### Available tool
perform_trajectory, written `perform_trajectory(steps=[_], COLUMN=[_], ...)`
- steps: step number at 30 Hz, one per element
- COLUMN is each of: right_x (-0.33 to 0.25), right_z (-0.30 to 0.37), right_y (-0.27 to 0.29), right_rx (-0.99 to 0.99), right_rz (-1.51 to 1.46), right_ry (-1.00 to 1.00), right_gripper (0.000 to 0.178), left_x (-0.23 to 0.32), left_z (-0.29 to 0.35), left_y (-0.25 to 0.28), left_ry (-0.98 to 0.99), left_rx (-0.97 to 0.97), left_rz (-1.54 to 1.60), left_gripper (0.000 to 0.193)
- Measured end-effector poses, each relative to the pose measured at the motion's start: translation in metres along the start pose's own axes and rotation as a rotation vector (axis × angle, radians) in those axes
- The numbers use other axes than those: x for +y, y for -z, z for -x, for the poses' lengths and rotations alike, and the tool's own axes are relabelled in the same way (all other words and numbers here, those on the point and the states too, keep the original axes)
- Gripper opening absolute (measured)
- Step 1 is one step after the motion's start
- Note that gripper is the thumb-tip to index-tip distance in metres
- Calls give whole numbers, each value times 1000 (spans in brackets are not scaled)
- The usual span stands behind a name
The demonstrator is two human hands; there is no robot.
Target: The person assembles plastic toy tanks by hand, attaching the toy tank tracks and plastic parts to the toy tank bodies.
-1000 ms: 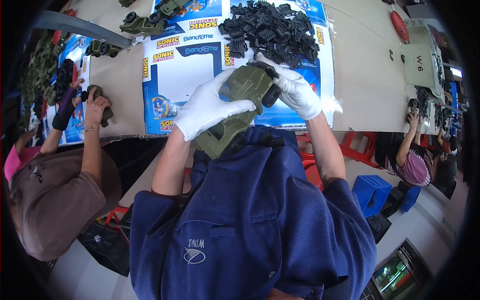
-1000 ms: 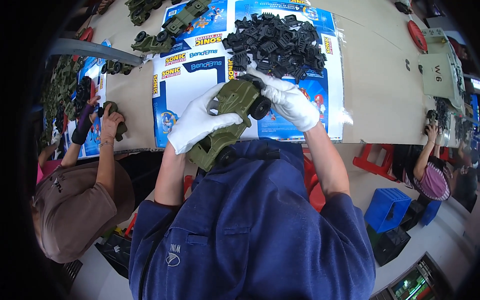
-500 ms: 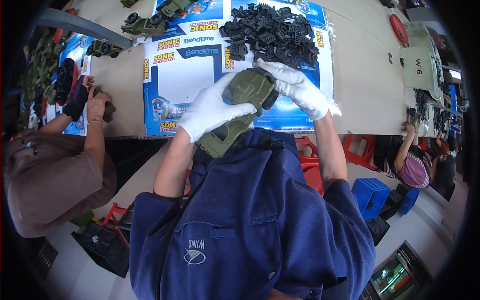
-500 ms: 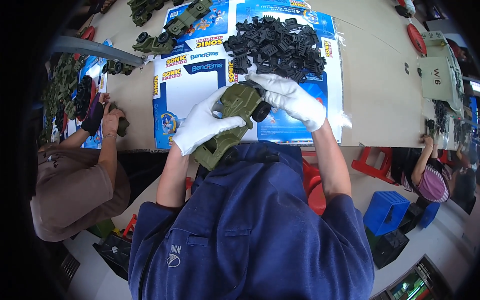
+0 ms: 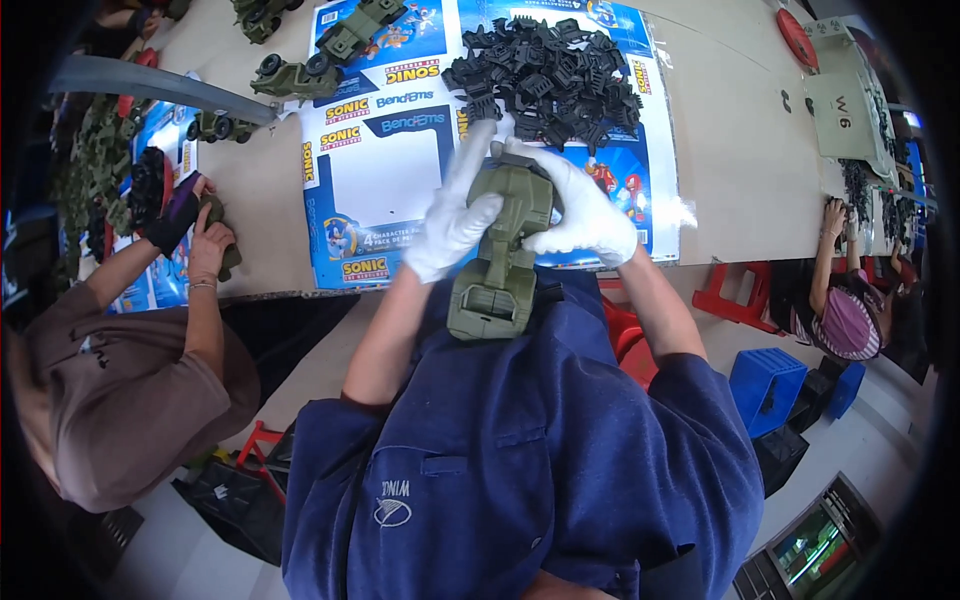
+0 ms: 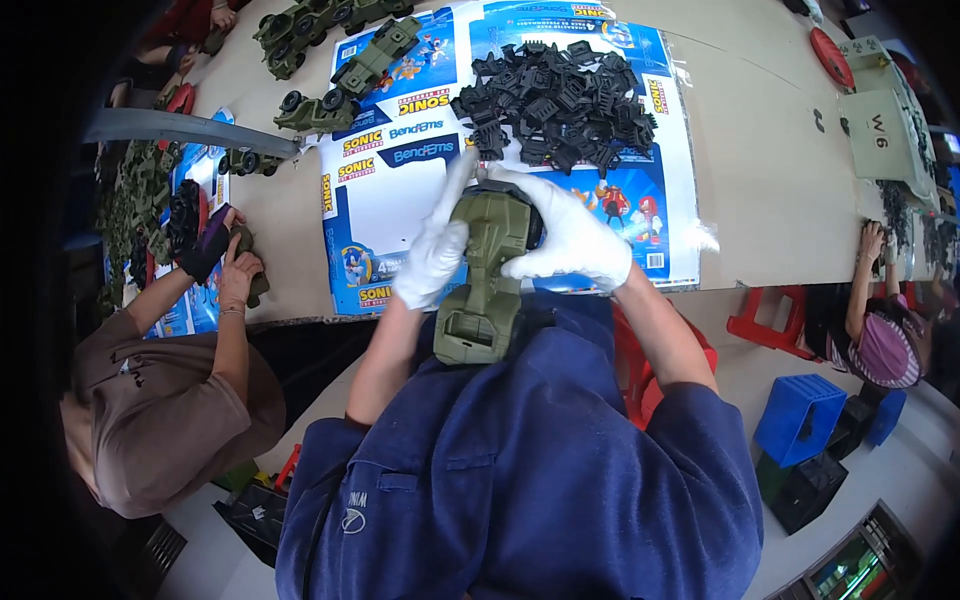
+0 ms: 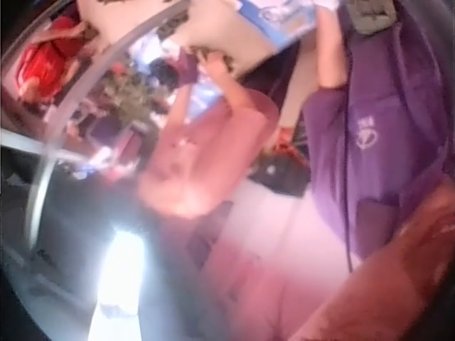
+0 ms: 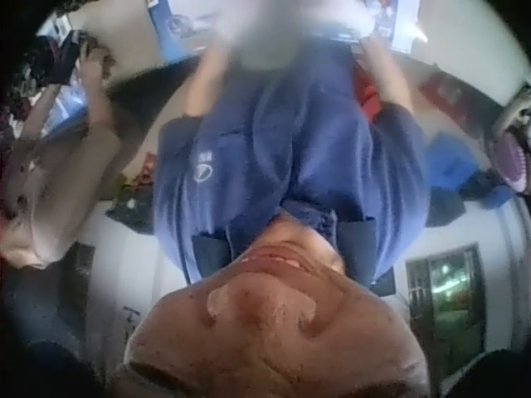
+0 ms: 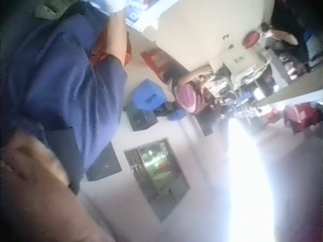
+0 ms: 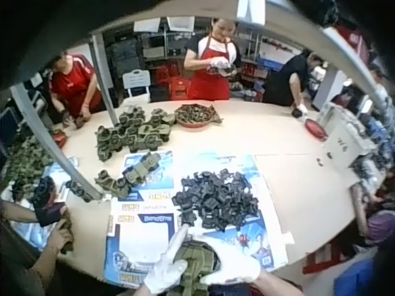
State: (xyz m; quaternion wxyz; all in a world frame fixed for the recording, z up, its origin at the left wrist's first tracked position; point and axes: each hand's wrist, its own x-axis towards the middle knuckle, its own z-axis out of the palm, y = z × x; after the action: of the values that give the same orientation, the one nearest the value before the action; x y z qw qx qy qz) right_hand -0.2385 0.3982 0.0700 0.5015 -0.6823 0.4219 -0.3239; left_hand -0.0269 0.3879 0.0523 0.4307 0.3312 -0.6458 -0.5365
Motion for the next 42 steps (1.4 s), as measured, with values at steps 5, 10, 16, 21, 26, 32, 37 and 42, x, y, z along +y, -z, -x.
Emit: perform_trajectory(steps=[5, 10, 16, 21, 26, 32, 37, 42], right_x=[-6, -18, -3, 1, 79, 122, 171, 146], right_z=[9, -1, -10, -5, 15, 81, 73, 31], right_y=[-12, -35, -60, -69, -25, 147, 176, 90], right_rx=[104, 323, 609, 676, 937, 1456, 1629, 1063], right_rz=[364, 186, 191, 106, -195, -551, -291, -36], right_ry=[61, 155, 269, 88, -360, -351, -594, -736], right_gripper=[100, 95, 59, 47, 41, 59, 80, 31], left_x=[-2, 3, -2, -19, -55, -48, -91, -108], left_z=[5, 2, -4, -6, -28, -39, 1, 4], left_y=[-5, -8, -4, -11, 6, 127, 172, 142], left_ry=[89, 22, -13, 117, 61, 446, 922, 771], left_rx=[29, 190, 228, 223, 162, 513, 162, 79], left_rz=[85, -15, -80, 33, -754, -1268, -906, -654], left_gripper=[81, 65, 36, 29, 37, 79, 117, 125])
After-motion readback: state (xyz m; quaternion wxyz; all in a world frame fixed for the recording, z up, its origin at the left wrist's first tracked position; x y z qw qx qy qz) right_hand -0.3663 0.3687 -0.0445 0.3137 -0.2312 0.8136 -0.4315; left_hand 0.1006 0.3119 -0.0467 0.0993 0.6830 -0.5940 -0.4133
